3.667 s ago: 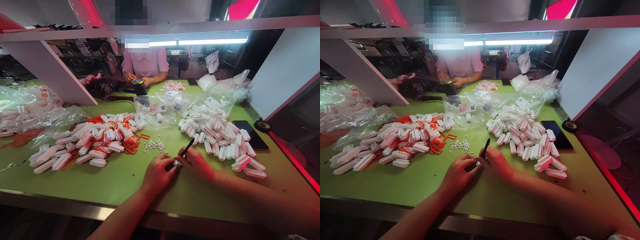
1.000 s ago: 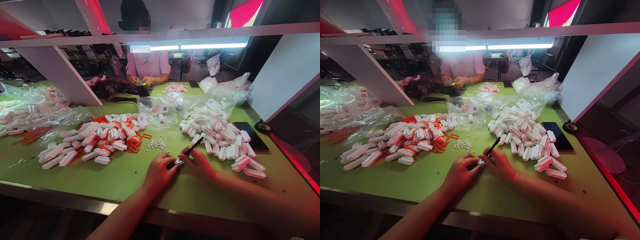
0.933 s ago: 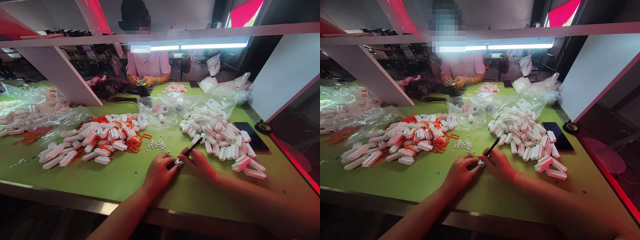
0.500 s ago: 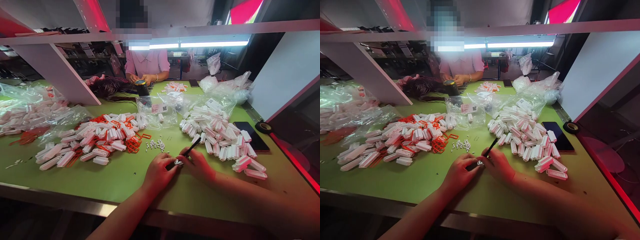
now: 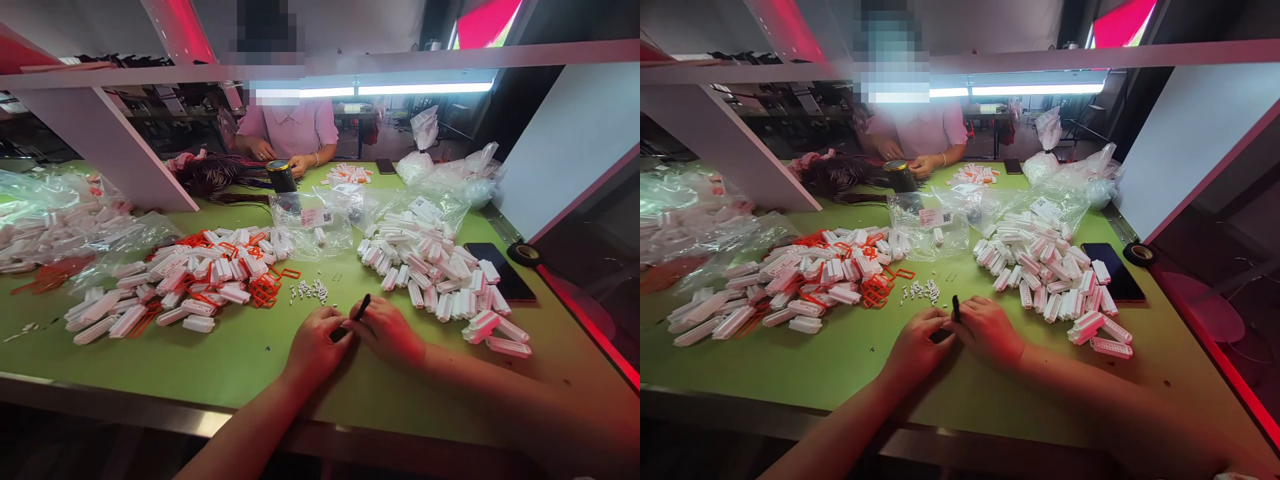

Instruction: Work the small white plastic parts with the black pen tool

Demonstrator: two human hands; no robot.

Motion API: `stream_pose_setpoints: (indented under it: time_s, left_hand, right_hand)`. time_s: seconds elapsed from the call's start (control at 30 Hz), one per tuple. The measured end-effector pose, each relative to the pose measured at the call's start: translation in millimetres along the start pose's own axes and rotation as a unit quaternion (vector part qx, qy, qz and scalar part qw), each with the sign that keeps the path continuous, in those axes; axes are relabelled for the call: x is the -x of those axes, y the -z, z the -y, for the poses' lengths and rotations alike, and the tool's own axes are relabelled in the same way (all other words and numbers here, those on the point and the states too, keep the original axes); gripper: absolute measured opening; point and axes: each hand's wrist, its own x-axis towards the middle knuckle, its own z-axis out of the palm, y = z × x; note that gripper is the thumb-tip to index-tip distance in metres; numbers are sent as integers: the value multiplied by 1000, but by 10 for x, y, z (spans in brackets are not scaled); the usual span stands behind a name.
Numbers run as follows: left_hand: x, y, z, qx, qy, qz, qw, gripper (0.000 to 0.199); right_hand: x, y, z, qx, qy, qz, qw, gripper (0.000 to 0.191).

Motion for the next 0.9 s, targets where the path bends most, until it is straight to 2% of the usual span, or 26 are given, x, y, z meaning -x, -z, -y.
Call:
stream_pose_setpoints:
  time_s: [0.17,0.23,0.3,0.4,0.53,0.6,0.73,0.8,0.9]
  left_hand:
    - [6,7,-20,1,9,0,1000,16]
    - [10,-2,-10,-1,8,-3,1000,16]
    - [12,-16,11,-6,4,-7,1000,16]
    - [5,-35,55,-15,-8,-27,999,16]
    - [-20,-21,101,-15,-12,-82,996,14]
    - [-30,-2,107,-3,-24,-97,995,13]
    - [-38,11,95,31,-36,-81,996,15]
    - [-45,-4,103,40,-29,-85,995,21]
    - [-70,-19,169,27,-31,-115,993,40]
  right_hand:
    - [-27,97,-111,-152,-108,-99,978,39]
    - [-53,160,-131,-161,-131,-113,972,39]
    - [-79,222,-128,-116,-135,-72,981,39]
    - [-97,304,-107,19,-100,39,994,35]
    - [-95,369,-118,147,-85,132,977,27]
    - [-97,368,-130,172,-98,158,967,25]
    - [-112,338,-101,191,-100,201,956,22]
    - [-131,358,-74,212,-93,199,952,21]
    - [-185,490,-76,288,-118,159,937,23]
